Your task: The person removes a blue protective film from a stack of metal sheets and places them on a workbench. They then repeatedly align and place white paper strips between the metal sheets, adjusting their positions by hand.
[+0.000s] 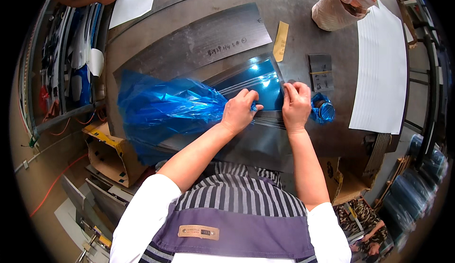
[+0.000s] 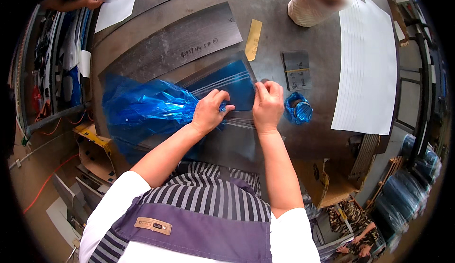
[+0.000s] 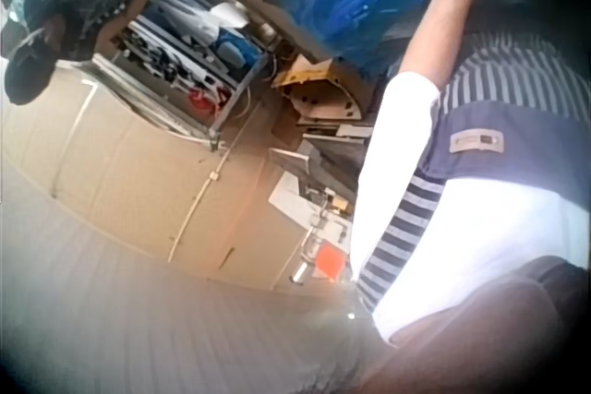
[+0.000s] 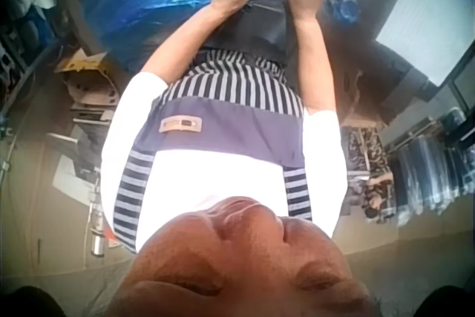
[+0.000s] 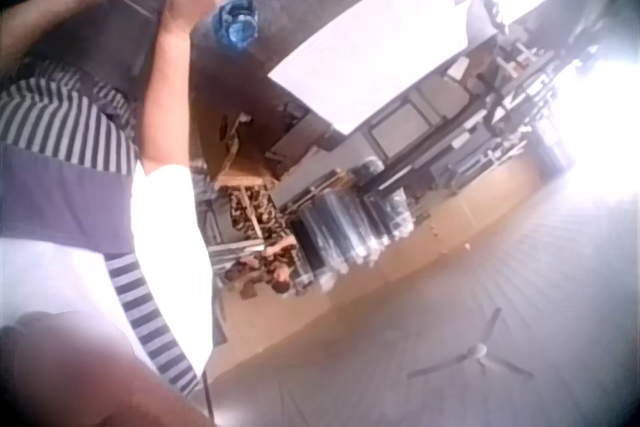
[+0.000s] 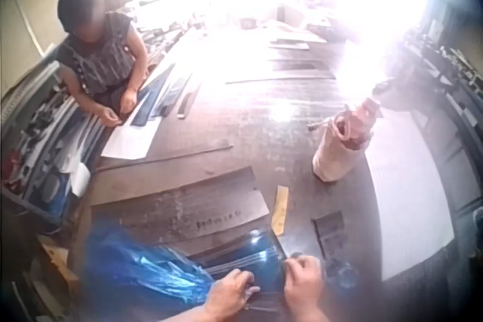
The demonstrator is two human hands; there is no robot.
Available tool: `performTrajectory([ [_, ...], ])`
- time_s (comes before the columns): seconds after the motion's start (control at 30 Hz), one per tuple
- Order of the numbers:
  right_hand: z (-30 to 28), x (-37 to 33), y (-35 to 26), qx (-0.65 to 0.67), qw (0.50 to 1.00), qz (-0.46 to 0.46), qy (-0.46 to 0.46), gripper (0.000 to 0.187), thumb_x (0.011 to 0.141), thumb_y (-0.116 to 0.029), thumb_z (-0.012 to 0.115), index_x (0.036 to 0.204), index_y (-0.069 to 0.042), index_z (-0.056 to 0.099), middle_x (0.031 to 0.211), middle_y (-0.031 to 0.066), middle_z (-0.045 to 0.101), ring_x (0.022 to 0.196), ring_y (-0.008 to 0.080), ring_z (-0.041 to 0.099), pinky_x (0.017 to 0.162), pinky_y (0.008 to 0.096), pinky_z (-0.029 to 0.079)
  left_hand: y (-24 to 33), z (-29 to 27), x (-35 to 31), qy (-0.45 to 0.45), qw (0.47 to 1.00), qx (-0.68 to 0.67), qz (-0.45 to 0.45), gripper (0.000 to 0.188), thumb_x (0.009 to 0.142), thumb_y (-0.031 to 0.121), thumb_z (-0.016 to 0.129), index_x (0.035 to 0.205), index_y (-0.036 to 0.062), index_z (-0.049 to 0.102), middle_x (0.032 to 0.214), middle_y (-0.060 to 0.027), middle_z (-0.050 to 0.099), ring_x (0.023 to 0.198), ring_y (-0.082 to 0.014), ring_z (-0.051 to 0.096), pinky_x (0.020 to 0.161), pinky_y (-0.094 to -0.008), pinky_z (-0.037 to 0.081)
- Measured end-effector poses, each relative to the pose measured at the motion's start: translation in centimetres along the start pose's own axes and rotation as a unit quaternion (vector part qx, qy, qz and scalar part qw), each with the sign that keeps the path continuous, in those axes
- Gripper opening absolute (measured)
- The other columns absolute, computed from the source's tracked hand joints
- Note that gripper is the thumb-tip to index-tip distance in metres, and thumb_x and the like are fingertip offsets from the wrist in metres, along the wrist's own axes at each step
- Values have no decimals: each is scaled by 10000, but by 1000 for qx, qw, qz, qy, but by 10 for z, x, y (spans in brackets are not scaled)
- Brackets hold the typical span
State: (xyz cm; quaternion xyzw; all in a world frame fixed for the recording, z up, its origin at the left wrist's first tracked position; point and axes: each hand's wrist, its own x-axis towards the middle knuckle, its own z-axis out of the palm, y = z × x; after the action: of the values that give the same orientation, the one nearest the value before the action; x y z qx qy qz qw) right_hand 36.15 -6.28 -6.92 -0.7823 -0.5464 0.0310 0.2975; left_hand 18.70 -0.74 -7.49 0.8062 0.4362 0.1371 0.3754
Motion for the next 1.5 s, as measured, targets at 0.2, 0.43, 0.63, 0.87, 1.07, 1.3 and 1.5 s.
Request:
performTrajectory([
  [0.2,-11,-28,-21,61,991,-70,-100,137,821,-36,654,949,-46,702,845,96,603,716,285,620,654,384,509,-5,5,0,32,999,-19,1,368,736,98,793,1035,76,580,884,-117,599,816,-325,636,683,-394,529],
  [0.43,-12,-37,-16,109,984,-102,-93,154,772,-29,658,917,-71,692,836,68,594,844,286,596,754,378,472,2,-2,4,1,999,28,31,330,714,30,775,996,87,613,1048,-115,585,857,-325,643,707,-400,538],
  [0.63,-6,-34,1,169,983,18,-64,78,883,-33,619,954,-36,651,946,103,661,955,319,581,845,385,479,-31,-19,17,-40,973,-227,5,144,830,12,691,956,49,631,945,-62,636,879,-184,628,806,-283,497],
  [0.87,-6,-36,-10,218,968,86,-86,69,897,-33,607,957,-34,641,929,108,653,931,323,585,806,397,472,-37,-26,6,246,897,-335,-149,146,956,191,629,947,61,565,848,19,558,820,-110,523,775,-242,435],
  [1.07,-4,-2,18,152,987,51,-23,247,886,-39,623,1131,-18,642,1072,161,633,990,325,581,886,405,465,-29,-41,1,127,900,-381,-170,224,781,71,800,828,95,582,802,51,535,766,-61,493,711,-214,417],
  [1.3,-12,-36,-43,88,960,-175,-200,771,800,-260,751,1458,-46,412,1528,187,364,1429,339,333,1175,453,258,-48,-39,13,312,818,-413,-249,190,800,-58,686,790,87,563,733,73,485,679,-19,424,598,-193,356],
  [1.5,10,-35,-35,-55,907,-266,-322,843,865,-575,567,1519,-105,317,1621,85,196,1511,249,116,1222,423,78,-69,-65,2,367,850,-304,-222,184,708,-88,628,728,85,568,682,83,460,590,-23,392,515,-209,294],
])
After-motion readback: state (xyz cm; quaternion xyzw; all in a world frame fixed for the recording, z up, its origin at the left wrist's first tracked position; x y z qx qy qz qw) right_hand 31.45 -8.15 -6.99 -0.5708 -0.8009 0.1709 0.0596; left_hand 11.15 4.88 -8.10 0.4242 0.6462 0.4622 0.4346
